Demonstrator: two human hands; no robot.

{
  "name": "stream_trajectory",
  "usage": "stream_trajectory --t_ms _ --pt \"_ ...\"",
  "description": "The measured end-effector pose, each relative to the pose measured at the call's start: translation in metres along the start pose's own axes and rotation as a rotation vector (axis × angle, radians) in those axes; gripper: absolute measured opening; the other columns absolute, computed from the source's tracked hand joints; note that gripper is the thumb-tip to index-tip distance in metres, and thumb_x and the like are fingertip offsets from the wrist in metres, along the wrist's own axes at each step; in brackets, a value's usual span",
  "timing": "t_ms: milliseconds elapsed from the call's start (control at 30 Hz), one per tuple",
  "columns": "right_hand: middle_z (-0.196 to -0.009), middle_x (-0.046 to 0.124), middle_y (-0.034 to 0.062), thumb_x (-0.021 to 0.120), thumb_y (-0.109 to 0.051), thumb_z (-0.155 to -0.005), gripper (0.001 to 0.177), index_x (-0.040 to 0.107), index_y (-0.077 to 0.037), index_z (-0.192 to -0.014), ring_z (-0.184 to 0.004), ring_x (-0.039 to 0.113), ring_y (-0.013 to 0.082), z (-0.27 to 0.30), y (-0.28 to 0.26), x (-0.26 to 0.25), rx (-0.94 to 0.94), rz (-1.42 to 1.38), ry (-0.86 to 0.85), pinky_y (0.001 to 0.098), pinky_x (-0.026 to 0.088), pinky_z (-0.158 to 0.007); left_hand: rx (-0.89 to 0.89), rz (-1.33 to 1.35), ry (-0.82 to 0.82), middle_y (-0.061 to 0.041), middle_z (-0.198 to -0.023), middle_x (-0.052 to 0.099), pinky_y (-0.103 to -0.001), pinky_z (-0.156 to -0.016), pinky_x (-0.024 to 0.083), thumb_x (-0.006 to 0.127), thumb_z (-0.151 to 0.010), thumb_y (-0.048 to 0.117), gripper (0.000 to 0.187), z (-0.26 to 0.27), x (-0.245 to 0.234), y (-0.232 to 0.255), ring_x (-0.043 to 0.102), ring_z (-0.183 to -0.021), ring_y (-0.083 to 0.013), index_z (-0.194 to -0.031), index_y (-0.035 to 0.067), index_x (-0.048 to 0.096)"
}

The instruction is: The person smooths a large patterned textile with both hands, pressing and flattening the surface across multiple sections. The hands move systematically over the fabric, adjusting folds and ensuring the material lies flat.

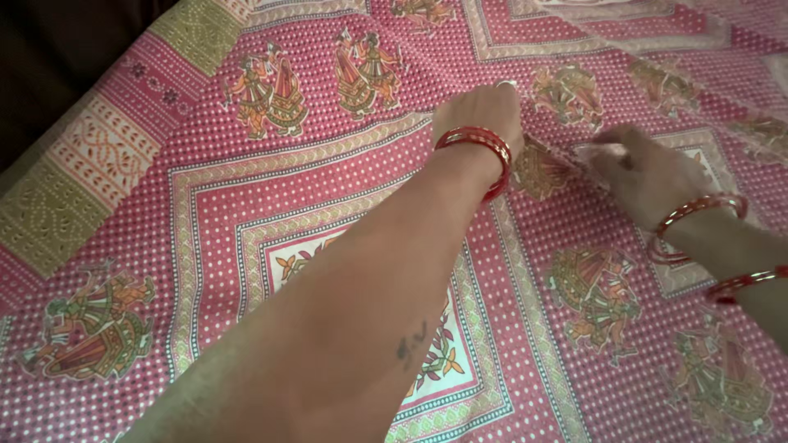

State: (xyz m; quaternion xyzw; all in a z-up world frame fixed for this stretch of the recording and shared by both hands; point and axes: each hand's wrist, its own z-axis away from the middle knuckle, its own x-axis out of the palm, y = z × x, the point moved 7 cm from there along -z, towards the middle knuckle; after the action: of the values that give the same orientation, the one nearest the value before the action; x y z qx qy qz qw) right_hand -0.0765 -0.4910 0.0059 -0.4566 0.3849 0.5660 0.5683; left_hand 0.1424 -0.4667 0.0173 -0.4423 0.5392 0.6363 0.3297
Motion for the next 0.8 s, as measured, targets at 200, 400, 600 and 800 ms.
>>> stream_trajectory --t_ms 200,400,600,800 --pt "-0.102 0.078 0.0022 0.049 -0.047 -0.103 0.034 0.072 -0.033 -0.125 -0.087 0.077 0.0203 0.013 -0.019 -0.004 -0.145 0.585 -0.083 0.0403 0.064 -0.077 0.002 -0.063 -0.033 -0.011 -0.112 0.075 -0.047 -0.088 0.059 0.059 -0.095 0.017 0.027 -0.010 0.022 -0.008 0.073 -0.105 -0.0287 -0.120 0.010 0.068" --pt "-0.095 0.077 0.0132 0.038 -0.052 -0.113 0.044 0.067 -0.022 -0.127 -0.079 0.076 0.0259 0.006 -0.031 0.006 -0.150 0.320 -0.116 0.0441 0.059 -0.074 -0.076 -0.049 -0.050 -0.013 -0.132 0.065 -0.045 -0.094 0.056 0.062 -0.094 0.020 0.039 -0.006 0.041 -0.023 0.066 -0.118 -0.0297 -0.131 0.010 0.059" --pt "-0.149 0.046 0.0235 0.066 -0.044 -0.100 0.066 0.040 -0.024 -0.158 -0.116 0.061 0.0430 -0.023 -0.018 0.003 -0.092 0.259 -0.095 0.0531 0.054 -0.096 -0.140 -0.012 -0.169 -0.015 -0.141 0.056 -0.048 -0.100 0.052 0.055 -0.098 0.024 0.053 -0.021 0.039 -0.030 0.060 -0.125 -0.0334 -0.149 0.017 0.042" --pt "-0.159 0.038 0.0123 0.070 -0.041 -0.094 0.074 0.034 -0.032 -0.159 -0.126 0.058 0.0415 -0.038 -0.007 0.018 -0.056 0.246 -0.095 0.0538 0.056 -0.098 0.101 -0.113 -0.012 -0.008 -0.140 0.057 -0.050 -0.101 0.051 0.052 -0.100 0.019 0.033 -0.017 0.040 0.031 0.060 -0.125 -0.0314 -0.129 0.018 0.066"
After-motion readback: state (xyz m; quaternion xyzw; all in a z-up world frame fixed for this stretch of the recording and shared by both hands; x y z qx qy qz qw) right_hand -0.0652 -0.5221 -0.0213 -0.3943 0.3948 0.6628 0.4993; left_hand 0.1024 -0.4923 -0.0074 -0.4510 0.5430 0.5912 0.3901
